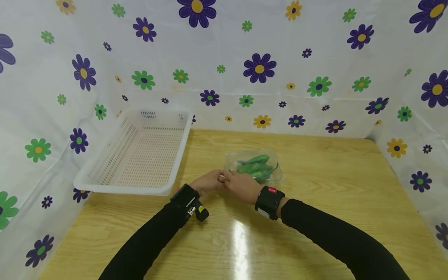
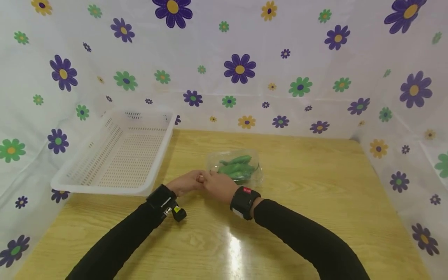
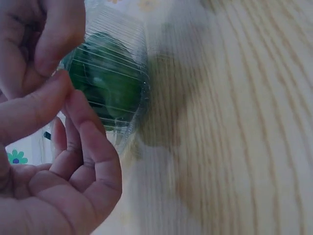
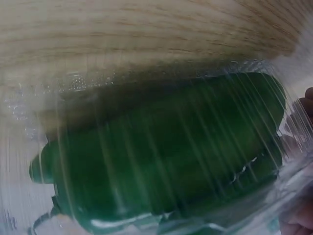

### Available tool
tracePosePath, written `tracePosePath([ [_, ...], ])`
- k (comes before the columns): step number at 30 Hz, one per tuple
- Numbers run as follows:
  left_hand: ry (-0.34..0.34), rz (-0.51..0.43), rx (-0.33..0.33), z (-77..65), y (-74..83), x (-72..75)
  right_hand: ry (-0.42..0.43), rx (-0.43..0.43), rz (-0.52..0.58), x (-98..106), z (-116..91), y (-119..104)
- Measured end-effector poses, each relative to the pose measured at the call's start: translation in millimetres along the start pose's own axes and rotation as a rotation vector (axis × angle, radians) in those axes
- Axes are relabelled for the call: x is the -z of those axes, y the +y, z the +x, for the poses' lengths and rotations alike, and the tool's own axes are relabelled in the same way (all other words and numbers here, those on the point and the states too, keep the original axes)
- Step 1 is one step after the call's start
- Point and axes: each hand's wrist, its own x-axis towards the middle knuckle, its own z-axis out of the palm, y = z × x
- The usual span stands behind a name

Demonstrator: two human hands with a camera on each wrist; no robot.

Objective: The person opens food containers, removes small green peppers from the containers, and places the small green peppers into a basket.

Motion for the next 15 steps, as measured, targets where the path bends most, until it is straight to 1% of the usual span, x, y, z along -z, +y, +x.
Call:
tracePosePath([
  [4,0.015,-0.001,0.014,-1.2,6.5,-0.9,-0.003,-0.016,0.040,-1.8,2.6,3.9],
  [7,0.021,-0.006,0.026,-2.6,10.2,-1.9,0.019,-0.025,0.074,-2.3,3.1,5.3],
  [12,0.020,0.003,0.040,-2.8,9.6,-3.3,0.070,-0.030,0.092,-5.3,1.8,5.1],
  [15,0.009,0.001,0.028,-1.9,6.8,-5.0,0.093,-0.039,0.112,-7.2,0.1,4.4],
])
